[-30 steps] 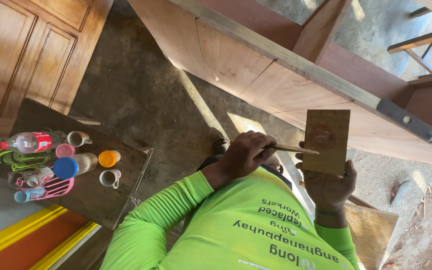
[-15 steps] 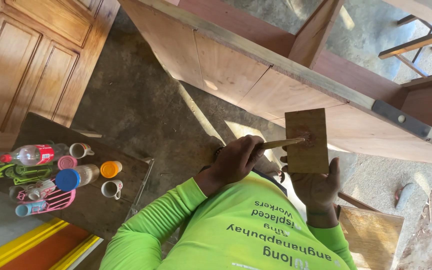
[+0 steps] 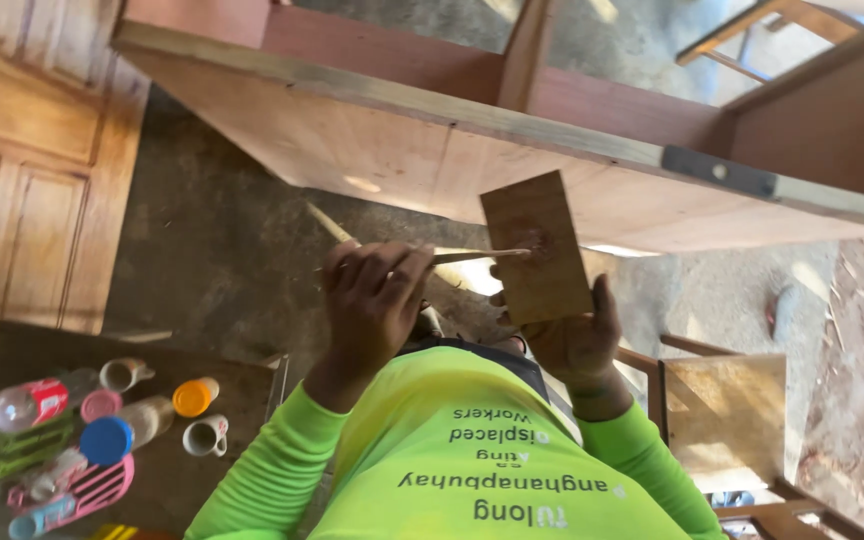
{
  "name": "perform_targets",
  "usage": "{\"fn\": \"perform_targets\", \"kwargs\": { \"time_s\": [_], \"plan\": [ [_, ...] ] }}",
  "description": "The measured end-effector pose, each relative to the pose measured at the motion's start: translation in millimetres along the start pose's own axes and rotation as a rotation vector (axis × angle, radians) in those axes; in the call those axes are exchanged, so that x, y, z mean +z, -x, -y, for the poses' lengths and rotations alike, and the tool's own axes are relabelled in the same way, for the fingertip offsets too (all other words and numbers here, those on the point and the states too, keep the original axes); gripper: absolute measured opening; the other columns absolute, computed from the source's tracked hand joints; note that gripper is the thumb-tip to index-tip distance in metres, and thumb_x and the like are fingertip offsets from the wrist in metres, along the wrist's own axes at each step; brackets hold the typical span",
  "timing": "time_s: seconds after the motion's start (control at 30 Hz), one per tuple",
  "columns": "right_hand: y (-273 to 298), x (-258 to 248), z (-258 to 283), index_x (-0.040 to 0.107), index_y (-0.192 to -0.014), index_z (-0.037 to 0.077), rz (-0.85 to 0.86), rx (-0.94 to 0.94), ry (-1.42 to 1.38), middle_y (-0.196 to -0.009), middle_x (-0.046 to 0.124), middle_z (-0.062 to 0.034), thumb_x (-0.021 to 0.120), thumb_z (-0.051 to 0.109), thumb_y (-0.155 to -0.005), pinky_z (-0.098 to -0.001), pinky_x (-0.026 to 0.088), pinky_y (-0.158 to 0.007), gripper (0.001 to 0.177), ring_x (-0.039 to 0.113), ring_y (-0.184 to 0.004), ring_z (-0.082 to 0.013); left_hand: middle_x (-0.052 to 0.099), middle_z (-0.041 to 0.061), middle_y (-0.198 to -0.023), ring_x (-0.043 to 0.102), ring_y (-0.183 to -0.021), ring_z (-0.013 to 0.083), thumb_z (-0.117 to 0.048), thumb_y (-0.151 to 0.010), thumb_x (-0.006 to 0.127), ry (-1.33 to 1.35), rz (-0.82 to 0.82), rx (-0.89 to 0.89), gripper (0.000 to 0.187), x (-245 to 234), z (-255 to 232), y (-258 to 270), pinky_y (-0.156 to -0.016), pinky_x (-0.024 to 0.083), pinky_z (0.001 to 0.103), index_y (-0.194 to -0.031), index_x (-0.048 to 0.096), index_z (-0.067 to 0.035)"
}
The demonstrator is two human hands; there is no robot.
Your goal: The person applies wood filler to joints and seams of an unfinished wooden cabinet. They scoop filler from a small board with a wooden spatula, spread it along the cabinet edges and interior seams, and continue refilling the spatula from the board as they work around the furniture piece.
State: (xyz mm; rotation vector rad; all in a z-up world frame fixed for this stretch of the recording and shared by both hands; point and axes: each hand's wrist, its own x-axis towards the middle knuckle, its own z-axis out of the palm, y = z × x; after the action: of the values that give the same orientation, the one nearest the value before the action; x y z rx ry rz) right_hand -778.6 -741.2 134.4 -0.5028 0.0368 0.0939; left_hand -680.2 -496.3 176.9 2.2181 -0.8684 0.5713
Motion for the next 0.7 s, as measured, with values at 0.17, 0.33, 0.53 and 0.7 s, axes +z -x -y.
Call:
{"fn": "perform_targets", "kwargs": {
  "time_s": [0.17, 0.33, 0.53, 0.7],
  "plan": [
    [-3, 12, 0, 0.031, -0.163, 0.001, -0.023, 0.063, -0.029, -0.156, 0.044, -0.0299, 0.026, 0.064, -0.107, -0.0534, 0.054, -0.106, 0.085, 0.058, -0.131, -0.0421, 0.066, 0.000, -0.115, 0.062, -0.108, 0.0198, -0.013, -0.098, 0.072, -0.153, 0.030, 0.050, 0.027, -10, -3, -8, -0.110, 0.035, 0.044, -0.124, 0.068, -0.017],
    [1, 13, 7, 0.030, -0.164, 0.001, 0.039, 0.045, -0.070, -0.159, 0.041, -0.0303, 0.025, 0.065, -0.108, -0.0543, 0.054, -0.105, 0.085, 0.057, -0.134, -0.0423, 0.066, 0.001, -0.115, 0.061, -0.107, 0.0195, -0.013, -0.096, 0.074, -0.186, 0.077, 0.079, 0.031, -6, -5, -12, -0.111, 0.032, 0.044, -0.126, 0.069, -0.017],
    [8, 10, 20, 0.029, -0.164, 0.000, 0.028, 0.035, -0.078, -0.161, 0.040, -0.0304, 0.024, 0.064, -0.108, -0.0544, 0.054, -0.105, 0.085, 0.057, -0.134, -0.0420, 0.065, 0.000, -0.115, 0.061, -0.107, 0.0188, -0.014, -0.098, 0.074, -0.215, 0.109, 0.110, 0.028, 5, -15, -20, -0.111, 0.032, 0.044, -0.126, 0.071, -0.018],
    [14, 4, 38, 0.029, -0.163, 0.001, 0.017, 0.002, -0.051, -0.160, 0.041, -0.0297, 0.025, 0.063, -0.108, -0.0557, 0.054, -0.104, 0.084, 0.057, -0.134, -0.0420, 0.065, 0.000, -0.115, 0.061, -0.107, 0.0181, -0.015, -0.097, 0.074, -0.240, 0.126, 0.132, 0.028, 18, -31, -31, -0.111, 0.031, 0.045, -0.125, 0.072, -0.017]
  ]
}}
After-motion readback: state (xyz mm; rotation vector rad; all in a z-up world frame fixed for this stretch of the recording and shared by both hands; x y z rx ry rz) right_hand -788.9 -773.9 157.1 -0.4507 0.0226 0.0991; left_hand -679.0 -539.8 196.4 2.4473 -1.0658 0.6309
